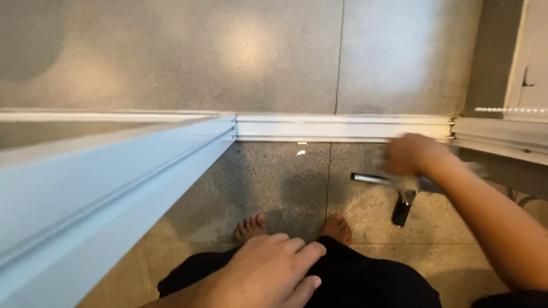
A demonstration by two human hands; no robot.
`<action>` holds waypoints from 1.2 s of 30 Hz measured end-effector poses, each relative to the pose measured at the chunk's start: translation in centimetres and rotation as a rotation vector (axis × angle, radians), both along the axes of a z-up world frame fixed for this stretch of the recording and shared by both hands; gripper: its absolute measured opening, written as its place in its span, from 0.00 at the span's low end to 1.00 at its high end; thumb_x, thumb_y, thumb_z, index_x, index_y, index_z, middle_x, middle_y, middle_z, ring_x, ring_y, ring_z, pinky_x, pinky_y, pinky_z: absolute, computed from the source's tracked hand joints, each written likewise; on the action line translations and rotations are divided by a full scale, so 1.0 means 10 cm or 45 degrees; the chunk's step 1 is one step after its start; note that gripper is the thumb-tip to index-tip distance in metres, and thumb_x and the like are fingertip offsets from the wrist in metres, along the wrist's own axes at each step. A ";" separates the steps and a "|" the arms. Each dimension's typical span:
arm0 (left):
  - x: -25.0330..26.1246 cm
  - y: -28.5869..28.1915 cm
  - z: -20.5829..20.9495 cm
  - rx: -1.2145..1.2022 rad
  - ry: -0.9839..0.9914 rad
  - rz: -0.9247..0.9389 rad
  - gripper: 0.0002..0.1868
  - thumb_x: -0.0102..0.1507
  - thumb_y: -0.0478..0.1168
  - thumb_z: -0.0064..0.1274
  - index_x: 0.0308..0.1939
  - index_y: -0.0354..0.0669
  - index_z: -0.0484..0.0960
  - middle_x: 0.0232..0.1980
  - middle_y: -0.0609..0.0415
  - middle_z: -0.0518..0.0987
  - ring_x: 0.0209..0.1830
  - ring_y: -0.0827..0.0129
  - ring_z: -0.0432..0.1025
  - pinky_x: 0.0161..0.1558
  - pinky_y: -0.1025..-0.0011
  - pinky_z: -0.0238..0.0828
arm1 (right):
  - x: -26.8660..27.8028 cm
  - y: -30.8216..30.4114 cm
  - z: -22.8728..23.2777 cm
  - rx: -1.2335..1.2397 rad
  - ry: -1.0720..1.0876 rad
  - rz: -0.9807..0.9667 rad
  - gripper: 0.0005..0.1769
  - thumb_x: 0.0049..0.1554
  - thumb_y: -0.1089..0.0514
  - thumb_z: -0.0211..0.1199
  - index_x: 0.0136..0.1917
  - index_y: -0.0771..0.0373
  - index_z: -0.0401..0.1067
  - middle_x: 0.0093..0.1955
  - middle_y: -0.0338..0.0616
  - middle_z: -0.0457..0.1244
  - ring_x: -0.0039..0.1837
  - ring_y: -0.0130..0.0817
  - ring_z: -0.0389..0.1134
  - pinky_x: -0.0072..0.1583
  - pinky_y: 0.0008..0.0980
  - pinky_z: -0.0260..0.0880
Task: The person cleans the glass door and floor tracks of a shower or bathroom area using a squeegee and cloth.
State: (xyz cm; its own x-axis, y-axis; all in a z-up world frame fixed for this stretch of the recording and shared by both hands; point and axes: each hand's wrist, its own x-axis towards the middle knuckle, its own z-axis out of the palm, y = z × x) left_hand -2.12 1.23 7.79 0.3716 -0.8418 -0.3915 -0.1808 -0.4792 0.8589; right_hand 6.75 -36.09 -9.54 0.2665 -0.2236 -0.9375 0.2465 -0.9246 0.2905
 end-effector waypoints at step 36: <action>0.05 -0.03 0.01 0.182 0.178 -0.074 0.25 0.69 0.52 0.45 0.65 0.43 0.71 0.48 0.43 0.79 0.49 0.50 0.74 0.50 0.53 0.71 | -0.08 -0.46 -0.27 0.730 -1.167 -0.372 0.23 0.55 0.51 0.66 0.61 0.62 0.78 0.49 0.55 0.70 0.50 0.47 0.74 0.56 0.45 0.76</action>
